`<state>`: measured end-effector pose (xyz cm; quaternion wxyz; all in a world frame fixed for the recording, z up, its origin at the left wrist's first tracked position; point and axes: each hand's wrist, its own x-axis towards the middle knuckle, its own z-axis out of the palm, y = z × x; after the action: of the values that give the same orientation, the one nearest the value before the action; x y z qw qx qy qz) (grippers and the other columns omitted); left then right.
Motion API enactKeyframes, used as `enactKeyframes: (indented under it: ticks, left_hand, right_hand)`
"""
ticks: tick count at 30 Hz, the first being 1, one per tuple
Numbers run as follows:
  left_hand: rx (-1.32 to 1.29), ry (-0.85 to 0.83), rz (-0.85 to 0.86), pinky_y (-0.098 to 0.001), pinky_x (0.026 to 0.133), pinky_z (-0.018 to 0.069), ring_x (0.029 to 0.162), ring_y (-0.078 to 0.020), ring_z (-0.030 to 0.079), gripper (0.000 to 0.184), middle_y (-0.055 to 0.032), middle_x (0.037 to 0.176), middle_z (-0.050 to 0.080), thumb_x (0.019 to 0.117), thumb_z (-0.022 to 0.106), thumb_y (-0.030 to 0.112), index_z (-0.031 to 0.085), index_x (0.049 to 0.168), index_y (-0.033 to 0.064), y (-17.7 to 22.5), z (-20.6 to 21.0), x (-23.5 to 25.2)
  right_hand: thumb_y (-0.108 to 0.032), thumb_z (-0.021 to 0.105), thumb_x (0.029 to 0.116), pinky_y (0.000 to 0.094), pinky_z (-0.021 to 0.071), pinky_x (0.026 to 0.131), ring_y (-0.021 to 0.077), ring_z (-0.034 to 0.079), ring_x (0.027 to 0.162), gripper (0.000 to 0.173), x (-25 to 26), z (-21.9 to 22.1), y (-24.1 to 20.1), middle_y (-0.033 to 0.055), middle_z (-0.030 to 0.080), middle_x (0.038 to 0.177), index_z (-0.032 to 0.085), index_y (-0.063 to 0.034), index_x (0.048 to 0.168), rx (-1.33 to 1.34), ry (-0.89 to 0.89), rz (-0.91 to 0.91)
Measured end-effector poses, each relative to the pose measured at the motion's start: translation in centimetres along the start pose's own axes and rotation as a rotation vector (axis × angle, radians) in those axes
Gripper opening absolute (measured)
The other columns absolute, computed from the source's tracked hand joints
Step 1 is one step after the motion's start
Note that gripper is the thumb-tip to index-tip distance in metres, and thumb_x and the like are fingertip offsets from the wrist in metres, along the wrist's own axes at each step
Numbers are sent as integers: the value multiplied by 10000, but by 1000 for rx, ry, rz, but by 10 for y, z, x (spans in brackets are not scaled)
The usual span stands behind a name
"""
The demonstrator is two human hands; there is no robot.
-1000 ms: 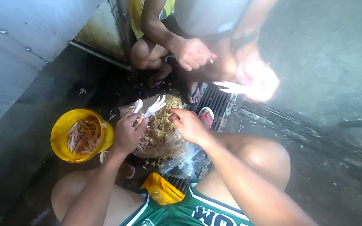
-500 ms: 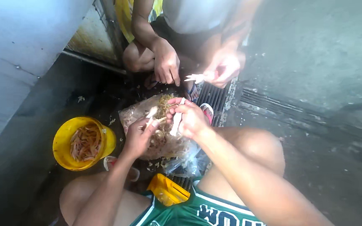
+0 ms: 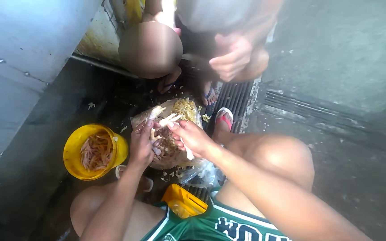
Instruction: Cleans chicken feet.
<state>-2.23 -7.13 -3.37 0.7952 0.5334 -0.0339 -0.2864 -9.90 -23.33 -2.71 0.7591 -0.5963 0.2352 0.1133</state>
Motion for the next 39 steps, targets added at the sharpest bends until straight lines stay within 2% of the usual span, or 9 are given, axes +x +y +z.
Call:
enactKeyframes:
  ticks: [3,8,11,19,23,27,30,34,39]
  left_hand:
    - [-168,-76,-146,-254,492,465,512,-101,481,441,-34,734,565,1117,322,383,638,1016,93,0,-2,-3]
    - [-93,-86,-141,-231,484,465,543,-104,527,434,-109,866,648,1124,311,298,652,1234,53,0,-7,-3]
    - [180,16,-39,-232,470,454,540,-111,540,337,-121,829,683,1105,431,210,707,1148,22,7,-11,1]
    - [552,-147,-140,-264,503,449,557,-105,525,268,-26,733,626,978,693,351,723,965,85,10,-7,-8]
    - [694,-223,-132,-263,492,444,546,-98,515,220,-12,747,627,1018,626,301,716,986,102,11,-1,-11]
    - [674,-126,-108,-272,518,486,569,-103,551,243,-16,766,646,1051,570,289,707,991,97,8,2,-12]
    - [764,-146,-37,-271,540,479,582,-91,550,247,10,730,627,1043,597,320,711,966,114,4,0,-12]
    - [842,-207,47,-253,544,474,579,-72,540,230,35,695,586,1051,556,273,697,962,114,1,3,-16]
    - [753,-226,8,-267,494,443,529,-91,493,245,24,655,538,1060,531,271,669,949,103,9,-2,-21]
  right_hand:
    - [-300,621,1035,233,475,497,97,493,522,242,3,3,7,23,538,741,583,-110,1181,220,-29,-91]
    - [-271,615,1038,251,482,509,103,511,509,216,2,2,7,21,551,646,637,-66,972,44,142,-283]
    - [-280,619,1034,270,504,512,110,525,503,225,-4,-8,-4,20,558,637,631,-73,946,-41,258,-366]
    - [-305,655,1009,286,482,490,121,534,498,223,-8,-15,-7,22,583,626,675,-106,911,-285,236,-358]
    - [-273,664,1009,274,469,476,125,491,469,213,-5,-6,0,39,539,603,669,-68,953,-46,274,-284]
    - [-237,692,983,246,460,476,98,465,480,193,-6,0,5,17,504,642,596,-78,1037,210,189,-193]
    - [-326,759,938,256,468,492,93,494,497,298,-6,6,11,15,587,695,644,-66,1027,-14,183,-177]
    - [-345,618,1030,270,489,584,53,561,594,287,-8,8,8,-38,595,668,667,-126,851,-419,272,-319]
    - [-326,497,1073,330,479,520,126,517,526,341,0,-18,-11,11,554,647,679,-98,896,-384,297,-289]
